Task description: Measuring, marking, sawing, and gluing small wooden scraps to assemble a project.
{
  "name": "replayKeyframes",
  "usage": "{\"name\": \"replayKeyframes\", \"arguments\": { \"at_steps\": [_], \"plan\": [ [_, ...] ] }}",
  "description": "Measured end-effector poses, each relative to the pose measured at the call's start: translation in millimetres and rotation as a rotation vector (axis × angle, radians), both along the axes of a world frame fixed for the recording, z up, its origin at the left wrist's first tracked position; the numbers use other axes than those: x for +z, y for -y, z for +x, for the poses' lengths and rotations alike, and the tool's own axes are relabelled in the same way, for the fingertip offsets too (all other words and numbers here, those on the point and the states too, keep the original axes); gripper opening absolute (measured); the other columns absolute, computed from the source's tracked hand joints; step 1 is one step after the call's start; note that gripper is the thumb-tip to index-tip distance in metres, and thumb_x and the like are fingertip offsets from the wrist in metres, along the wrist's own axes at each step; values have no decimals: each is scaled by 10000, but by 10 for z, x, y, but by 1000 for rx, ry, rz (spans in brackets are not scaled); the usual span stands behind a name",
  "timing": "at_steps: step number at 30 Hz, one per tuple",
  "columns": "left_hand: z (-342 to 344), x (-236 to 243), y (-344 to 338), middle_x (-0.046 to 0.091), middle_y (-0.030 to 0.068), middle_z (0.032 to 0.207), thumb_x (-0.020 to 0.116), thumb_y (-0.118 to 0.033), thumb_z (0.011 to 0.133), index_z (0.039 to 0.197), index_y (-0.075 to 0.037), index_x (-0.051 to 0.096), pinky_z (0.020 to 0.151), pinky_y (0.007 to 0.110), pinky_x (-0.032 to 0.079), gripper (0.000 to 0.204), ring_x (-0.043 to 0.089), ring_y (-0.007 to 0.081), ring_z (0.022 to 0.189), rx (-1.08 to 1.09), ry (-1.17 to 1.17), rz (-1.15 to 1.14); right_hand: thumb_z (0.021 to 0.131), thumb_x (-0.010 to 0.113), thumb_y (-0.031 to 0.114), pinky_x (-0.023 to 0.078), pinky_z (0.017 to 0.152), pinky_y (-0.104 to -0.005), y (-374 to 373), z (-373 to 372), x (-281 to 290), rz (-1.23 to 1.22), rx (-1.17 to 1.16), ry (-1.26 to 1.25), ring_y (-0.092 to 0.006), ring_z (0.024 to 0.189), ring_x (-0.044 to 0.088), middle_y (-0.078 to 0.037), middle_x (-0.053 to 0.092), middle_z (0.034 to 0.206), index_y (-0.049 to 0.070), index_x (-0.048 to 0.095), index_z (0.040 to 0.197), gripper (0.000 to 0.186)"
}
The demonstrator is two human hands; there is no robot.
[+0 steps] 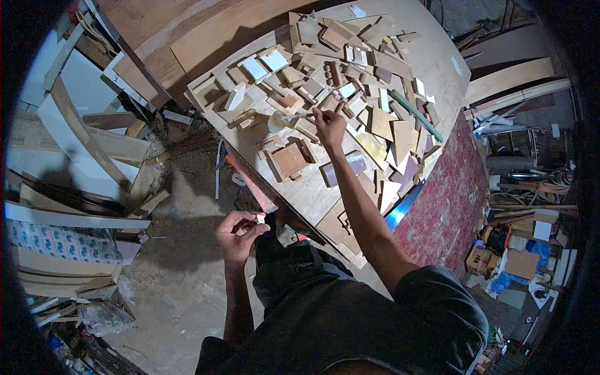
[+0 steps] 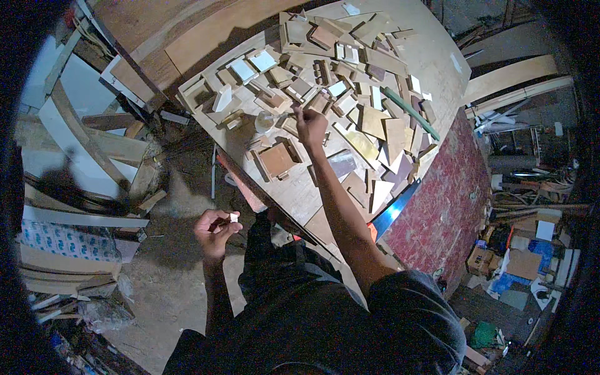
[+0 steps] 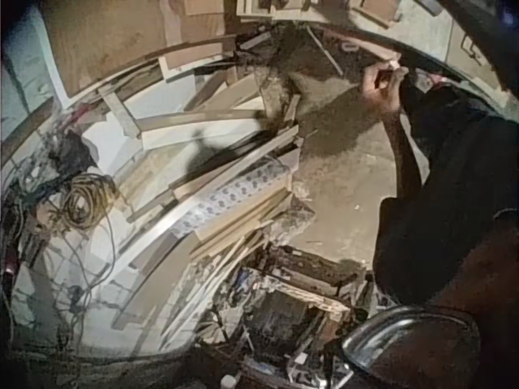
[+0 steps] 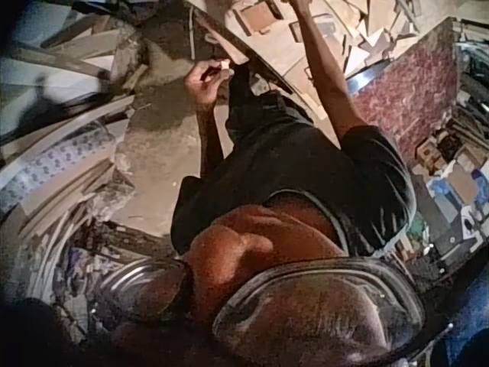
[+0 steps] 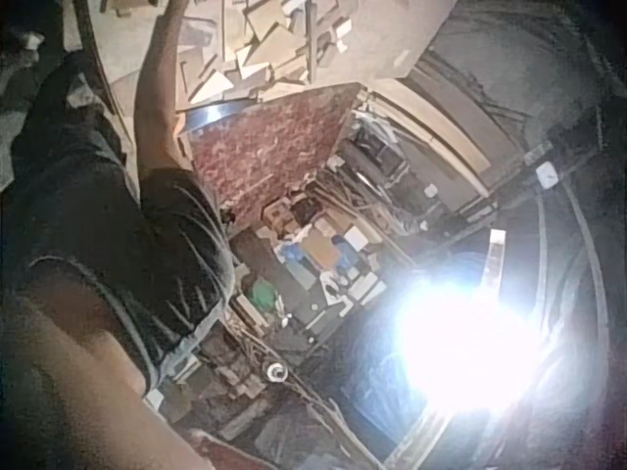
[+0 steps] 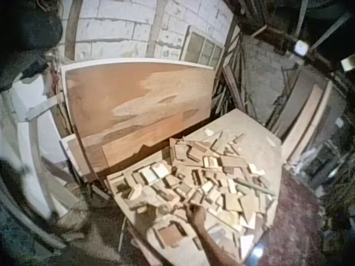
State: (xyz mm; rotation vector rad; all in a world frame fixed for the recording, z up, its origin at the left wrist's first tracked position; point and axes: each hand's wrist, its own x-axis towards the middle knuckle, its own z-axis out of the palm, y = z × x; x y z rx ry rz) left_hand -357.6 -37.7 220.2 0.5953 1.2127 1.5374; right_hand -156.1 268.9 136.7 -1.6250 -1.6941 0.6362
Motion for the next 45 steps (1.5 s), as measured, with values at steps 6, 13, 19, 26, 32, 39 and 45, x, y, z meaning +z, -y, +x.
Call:
{"name": "replayKeyframes", "arguments": {
  "at_steps": [6, 13, 19, 26, 32, 39, 45],
  "plan": [
    [126, 135, 7, 706, 153, 905, 807, 72, 722, 923, 6, 612, 644, 282, 571, 288, 675, 154, 745, 79, 35, -32, 955, 674, 288, 311, 433, -241, 921, 325, 841, -335, 17, -708, -73, 466, 433, -15, 559, 632, -5, 663, 781, 340],
    [548, 568, -84, 715, 150, 883, 829, 44, 707, 941, -13, 614, 607, 267, 565, 323, 672, 151, 691, 82, 268, 177, 963, 623, 99, 403, 428, -243, 2128, 638, 1821, -321, 20, -1021, -113, 494, 530, -120, 667, 786, -76, 669, 980, 182],
    [1054, 1048, 53, 709, 126, 862, 813, 88, 680, 972, -21, 632, 550, 238, 528, 361, 658, 138, 667, 0, 391, 274, 953, 645, 95, 447, 445, -251, 2746, 987, 2188, -166, 129, -1138, -136, 508, 566, -161, 682, 812, -79, 671, 1010, 184],
    [1452, 1414, 413, 704, 118, 866, 810, 80, 682, 941, -29, 623, 673, 284, 550, 338, 661, 150, 716, -167, 600, 308, 921, 675, 50, 450, 411, -254, 3268, 1417, 2433, 22, 178, -1100, -154, 506, 586, -164, 667, 800, -83, 691, 977, 144],
    [1685, 1607, 782, 703, 120, 875, 799, 75, 686, 944, -27, 616, 713, 300, 572, 332, 677, 159, 747, -208, 548, 271, 873, 673, -51, 487, 441, -250, 3701, 1773, 2581, 197, 240, -912, -156, 549, 618, -174, 673, 839, -94, 696, 952, 93],
    [1998, 1787, 1181, 710, 116, 885, 803, 89, 664, 938, -41, 625, 743, 305, 585, 352, 692, 167, 771, -221, 527, 311, 830, 682, -99, 501, 463, -244, 4150, 2129, 2730, 318, 220, -795, -146, 575, 628, -179, 677, 842, -84, 703, 931, 104],
    [2248, 1821, 1463, 723, 122, 888, 807, 94, 665, 924, -32, 634, 721, 302, 584, 336, 690, 159, 747, -289, 490, 344, 795, 689, -136, 513, 476, -237, 4486, 2442, 2756, 433, 203, -781, -148, 613, 646, -198, 685, 874, -74, 705, 922, 141]
  ]
}}
